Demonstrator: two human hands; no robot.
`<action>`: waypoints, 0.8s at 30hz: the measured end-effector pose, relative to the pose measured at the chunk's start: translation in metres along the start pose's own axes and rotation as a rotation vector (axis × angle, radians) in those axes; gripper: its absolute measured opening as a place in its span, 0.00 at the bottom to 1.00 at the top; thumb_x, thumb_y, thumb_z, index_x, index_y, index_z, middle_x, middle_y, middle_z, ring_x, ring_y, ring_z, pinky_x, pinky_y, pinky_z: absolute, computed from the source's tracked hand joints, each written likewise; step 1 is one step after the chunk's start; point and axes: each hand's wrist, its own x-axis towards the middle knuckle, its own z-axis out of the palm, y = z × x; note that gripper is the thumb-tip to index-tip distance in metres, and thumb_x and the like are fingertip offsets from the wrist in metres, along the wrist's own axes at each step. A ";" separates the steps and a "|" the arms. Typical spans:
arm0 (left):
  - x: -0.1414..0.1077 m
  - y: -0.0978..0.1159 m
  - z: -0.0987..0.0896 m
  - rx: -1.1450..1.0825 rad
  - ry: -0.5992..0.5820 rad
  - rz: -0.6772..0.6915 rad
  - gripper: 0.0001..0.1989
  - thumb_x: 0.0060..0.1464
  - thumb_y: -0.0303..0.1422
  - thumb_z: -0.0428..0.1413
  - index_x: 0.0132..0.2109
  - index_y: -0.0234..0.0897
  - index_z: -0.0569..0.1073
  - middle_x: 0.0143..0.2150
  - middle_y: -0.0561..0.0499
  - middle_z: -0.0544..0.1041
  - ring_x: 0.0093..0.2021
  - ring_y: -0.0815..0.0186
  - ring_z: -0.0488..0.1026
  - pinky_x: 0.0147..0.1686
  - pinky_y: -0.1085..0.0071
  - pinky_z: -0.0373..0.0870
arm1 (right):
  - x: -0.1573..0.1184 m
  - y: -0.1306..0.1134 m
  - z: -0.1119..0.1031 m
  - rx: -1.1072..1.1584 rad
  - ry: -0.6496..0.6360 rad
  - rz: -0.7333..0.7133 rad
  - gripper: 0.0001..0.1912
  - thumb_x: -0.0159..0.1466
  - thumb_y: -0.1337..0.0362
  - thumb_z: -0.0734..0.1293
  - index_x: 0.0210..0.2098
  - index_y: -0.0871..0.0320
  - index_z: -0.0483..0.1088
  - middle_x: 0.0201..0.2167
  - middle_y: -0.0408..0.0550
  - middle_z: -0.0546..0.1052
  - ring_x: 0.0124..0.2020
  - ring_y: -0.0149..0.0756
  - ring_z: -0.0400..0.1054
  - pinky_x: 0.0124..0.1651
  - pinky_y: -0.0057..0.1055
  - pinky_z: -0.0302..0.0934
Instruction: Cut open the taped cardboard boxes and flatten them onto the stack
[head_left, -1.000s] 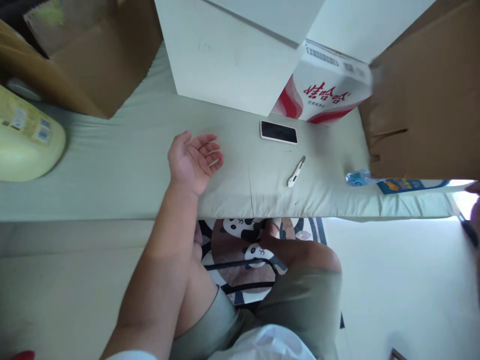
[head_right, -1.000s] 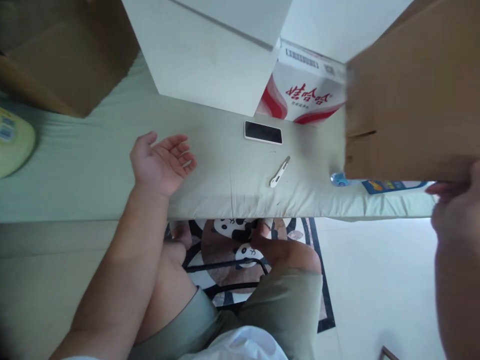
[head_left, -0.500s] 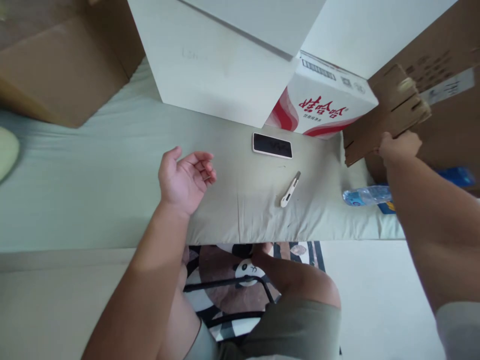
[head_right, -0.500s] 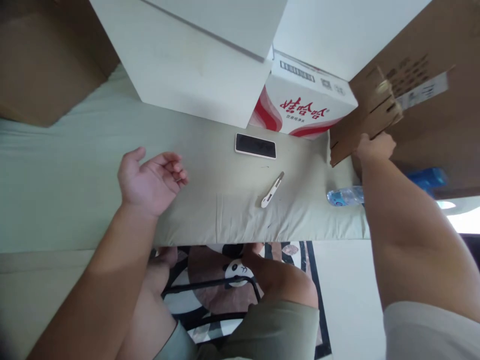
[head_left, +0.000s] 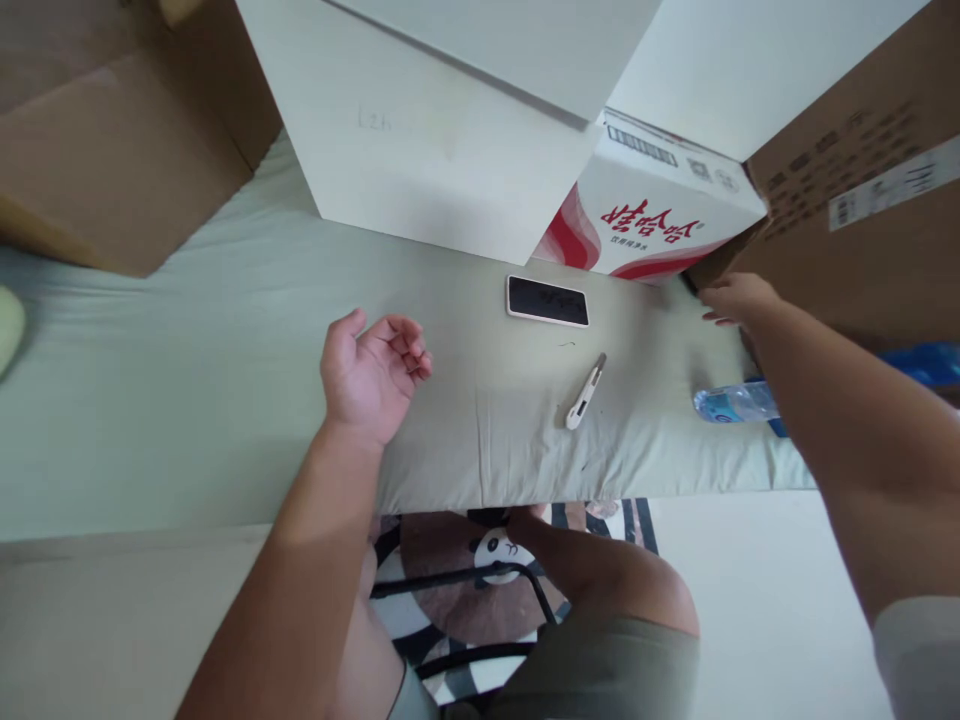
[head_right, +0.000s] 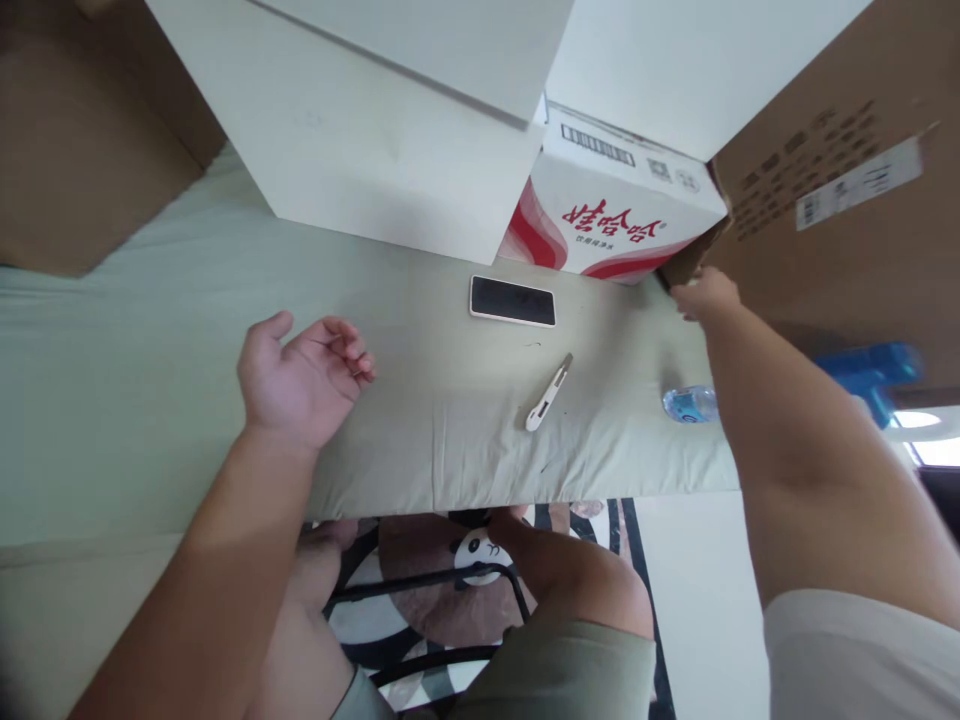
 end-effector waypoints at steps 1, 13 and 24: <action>-0.002 0.001 -0.001 -0.003 -0.006 0.005 0.27 0.66 0.53 0.49 0.28 0.38 0.75 0.24 0.49 0.68 0.23 0.67 0.67 0.25 0.71 0.70 | -0.005 -0.008 -0.005 0.000 -0.106 0.021 0.12 0.73 0.65 0.71 0.50 0.69 0.79 0.34 0.56 0.82 0.25 0.28 0.74 0.31 0.28 0.69; -0.035 0.038 -0.036 -0.143 -0.009 0.069 0.31 0.69 0.55 0.49 0.26 0.37 0.74 0.24 0.50 0.67 0.22 0.70 0.65 0.23 0.74 0.69 | -0.150 -0.264 -0.033 0.117 -0.235 -0.763 0.13 0.68 0.66 0.66 0.47 0.59 0.81 0.36 0.52 0.85 0.41 0.43 0.79 0.50 0.39 0.71; -0.048 0.084 -0.074 -0.281 0.097 0.153 0.32 0.73 0.43 0.41 0.22 0.37 0.70 0.21 0.50 0.63 0.21 0.70 0.62 0.23 0.74 0.64 | -0.289 -0.522 -0.049 0.506 -0.253 -1.137 0.43 0.72 0.66 0.62 0.81 0.56 0.41 0.51 0.41 0.84 0.54 0.36 0.79 0.65 0.42 0.72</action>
